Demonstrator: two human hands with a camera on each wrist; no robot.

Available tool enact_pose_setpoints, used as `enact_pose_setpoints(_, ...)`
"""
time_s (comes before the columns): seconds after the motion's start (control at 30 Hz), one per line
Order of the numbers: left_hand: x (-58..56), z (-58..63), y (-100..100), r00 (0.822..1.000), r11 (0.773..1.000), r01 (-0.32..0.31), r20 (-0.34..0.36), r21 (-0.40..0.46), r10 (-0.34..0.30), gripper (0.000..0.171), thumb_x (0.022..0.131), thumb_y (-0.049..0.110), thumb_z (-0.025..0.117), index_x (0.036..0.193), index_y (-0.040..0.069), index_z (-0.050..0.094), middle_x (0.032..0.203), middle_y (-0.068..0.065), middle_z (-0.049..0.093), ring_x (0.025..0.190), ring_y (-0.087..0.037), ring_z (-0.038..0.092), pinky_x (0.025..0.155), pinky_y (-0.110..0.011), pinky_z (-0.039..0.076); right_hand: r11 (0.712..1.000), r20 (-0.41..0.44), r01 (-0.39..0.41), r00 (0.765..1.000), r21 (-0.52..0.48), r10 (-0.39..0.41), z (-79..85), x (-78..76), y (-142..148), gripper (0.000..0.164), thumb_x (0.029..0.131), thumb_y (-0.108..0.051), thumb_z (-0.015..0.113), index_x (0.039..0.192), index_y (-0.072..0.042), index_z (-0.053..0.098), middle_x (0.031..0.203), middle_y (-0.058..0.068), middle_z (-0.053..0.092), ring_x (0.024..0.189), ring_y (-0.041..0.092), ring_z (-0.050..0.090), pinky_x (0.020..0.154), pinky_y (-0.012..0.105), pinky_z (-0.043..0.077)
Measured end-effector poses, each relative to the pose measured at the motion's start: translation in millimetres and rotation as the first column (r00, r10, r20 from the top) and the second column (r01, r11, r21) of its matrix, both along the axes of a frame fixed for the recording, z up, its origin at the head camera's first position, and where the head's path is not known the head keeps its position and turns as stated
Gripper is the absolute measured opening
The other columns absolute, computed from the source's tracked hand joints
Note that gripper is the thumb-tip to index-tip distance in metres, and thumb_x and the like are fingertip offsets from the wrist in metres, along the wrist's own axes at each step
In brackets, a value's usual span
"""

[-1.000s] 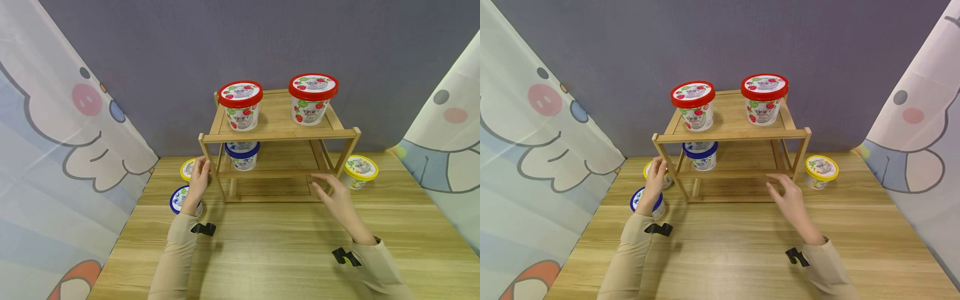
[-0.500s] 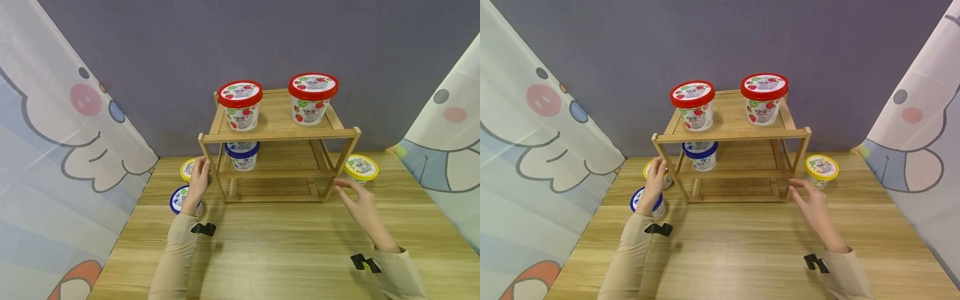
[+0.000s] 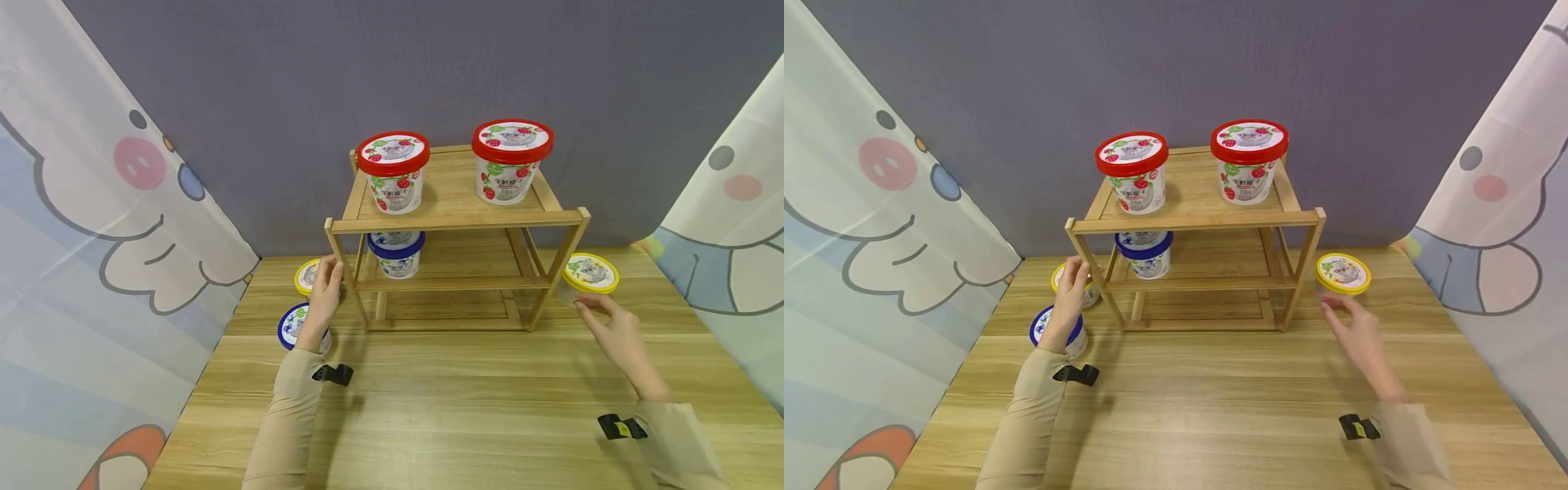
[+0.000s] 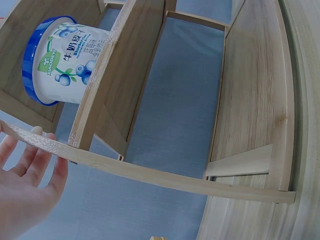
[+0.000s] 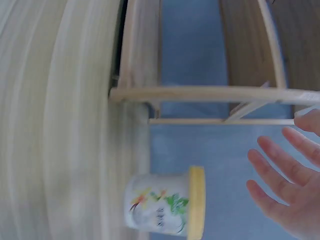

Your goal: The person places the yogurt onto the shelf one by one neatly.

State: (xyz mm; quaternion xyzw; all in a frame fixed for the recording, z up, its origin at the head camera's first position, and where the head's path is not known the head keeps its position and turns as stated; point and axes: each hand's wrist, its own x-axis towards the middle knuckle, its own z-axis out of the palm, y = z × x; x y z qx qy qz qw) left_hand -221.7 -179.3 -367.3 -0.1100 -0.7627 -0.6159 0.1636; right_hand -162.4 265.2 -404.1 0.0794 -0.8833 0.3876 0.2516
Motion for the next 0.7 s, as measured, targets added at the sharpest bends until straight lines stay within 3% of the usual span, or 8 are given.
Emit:
enact_pose_setpoints(0.17, -3.4, -5.7, -1.8, 1.000, 1.000, -0.004, -0.022, -0.011, 0.004, 0.025, 0.096, 0.011, 0.035, 0.113, -0.007, 0.040, 0.099, -0.021, 0.049, 0.086, -0.009, 0.046, 0.082, -0.033, 0.039, 0.999, 0.046, 0.021, 0.999, 0.026, -0.022, -5.7, -9.2, 15.3, 0.019, 0.085, -0.009, 0.057, 0.099, 0.004, 0.061, 0.086, -0.037, 0.042, 0.081, -0.027, 0.034, 0.064, 0.004, 0.033)
enact_pose_setpoints(0.23, -3.5, -5.8, -1.8, 1.000, 1.000, -0.009, -0.028, -0.015, 0.008, 0.025, 0.096, 0.010, 0.035, 0.113, -0.007, 0.040, 0.099, -0.019, 0.049, 0.086, -0.008, 0.046, 0.081, -0.032, 0.040, 0.999, 0.052, 0.030, 0.998, 0.039, -0.032, -6.9, -12.7, 20.6, 0.019, 0.086, -0.009, 0.057, 0.099, 0.004, 0.061, 0.085, -0.025, 0.054, 0.080, -0.027, 0.033, 0.065, 0.004, 0.032)
enact_pose_setpoints(0.3, -3.4, -5.7, -1.8, 1.000, 1.000, -0.010, -0.030, -0.015, 0.009, 0.025, 0.096, 0.010, 0.035, 0.113, -0.008, 0.040, 0.098, -0.017, 0.049, 0.086, -0.008, 0.046, 0.081, -0.032, 0.040, 0.998, 0.053, 0.037, 0.998, 0.059, -0.040, -7.6, -16.3, 25.1, 0.019, 0.085, -0.009, 0.057, 0.100, 0.004, 0.060, 0.086, -0.005, 0.063, 0.080, -0.026, 0.032, 0.065, 0.005, 0.031)
enact_pose_setpoints(0.4, -3.2, -5.5, -2.2, 1.000, 1.000, -0.006, -0.024, -0.013, 0.006, 0.025, 0.096, 0.011, 0.035, 0.113, -0.007, 0.040, 0.097, -0.014, 0.048, 0.086, -0.009, 0.045, 0.081, -0.032, 0.040, 0.995, 0.064, 0.039, 0.997, 0.087, -0.044, -7.8, -22.0, 31.1, 0.020, 0.086, -0.008, 0.055, 0.101, 0.005, 0.059, 0.091, 0.022, 0.062, 0.081, -0.008, 0.047, 0.068, 0.015, 0.038)
enact_pose_setpoints(0.47, -3.2, -5.5, -2.4, 1.000, 1.000, -0.004, -0.018, -0.017, 0.003, 0.026, 0.097, 0.012, 0.034, 0.113, -0.007, 0.040, 0.098, -0.013, 0.048, 0.086, -0.010, 0.044, 0.081, -0.033, 0.039, 0.995, 0.078, 0.030, 0.996, 0.100, -0.038, -8.1, -25.9, 35.1, 0.021, 0.087, -0.007, 0.054, 0.102, 0.007, 0.058, 0.094, 0.029, 0.059, 0.084, 0.015, 0.054, 0.072, 0.029, 0.042)
enact_pose_setpoints(0.53, -3.3, -5.4, -2.3, 1.000, 1.000, -0.005, -0.014, -0.021, 0.005, 0.026, 0.097, 0.013, 0.034, 0.113, -0.006, 0.040, 0.098, -0.013, 0.048, 0.087, -0.009, 0.045, 0.081, -0.034, 0.039, 0.994, 0.088, 0.026, 0.995, 0.109, -0.036, -8.7, -30.1, 39.1, 0.022, 0.087, -0.006, 0.052, 0.103, 0.009, 0.057, 0.095, 0.032, 0.057, 0.085, 0.039, 0.052, 0.074, 0.044, 0.041)
enact_pose_setpoints(0.6, -3.2, -5.2, -2.1, 1.000, 1.000, -0.007, -0.010, -0.024, 0.006, 0.025, 0.097, 0.013, 0.034, 0.112, -0.006, 0.040, 0.098, -0.013, 0.048, 0.087, -0.008, 0.045, 0.082, -0.036, 0.039, 0.994, 0.100, 0.016, 0.995, 0.109, -0.027, -9.3, -34.2, 43.2, 0.023, 0.088, -0.006, 0.050, 0.104, 0.010, 0.055, 0.097, 0.035, 0.055, 0.088, 0.048, 0.049, 0.073, 0.055, 0.037)
enact_pose_setpoints(0.7, -2.9, -4.9, -1.7, 1.000, 1.000, -0.005, -0.008, -0.018, 0.005, 0.025, 0.097, 0.012, 0.034, 0.113, -0.006, 0.040, 0.098, -0.013, 0.048, 0.087, -0.008, 0.045, 0.083, -0.039, 0.038, 0.993, 0.106, 0.019, 0.994, 0.121, -0.031, -10.2, -40.4, 48.4, 0.025, 0.088, -0.008, 0.049, 0.103, 0.011, 0.054, 0.101, 0.036, 0.051, 0.089, 0.050, 0.047, 0.073, 0.058, 0.036)
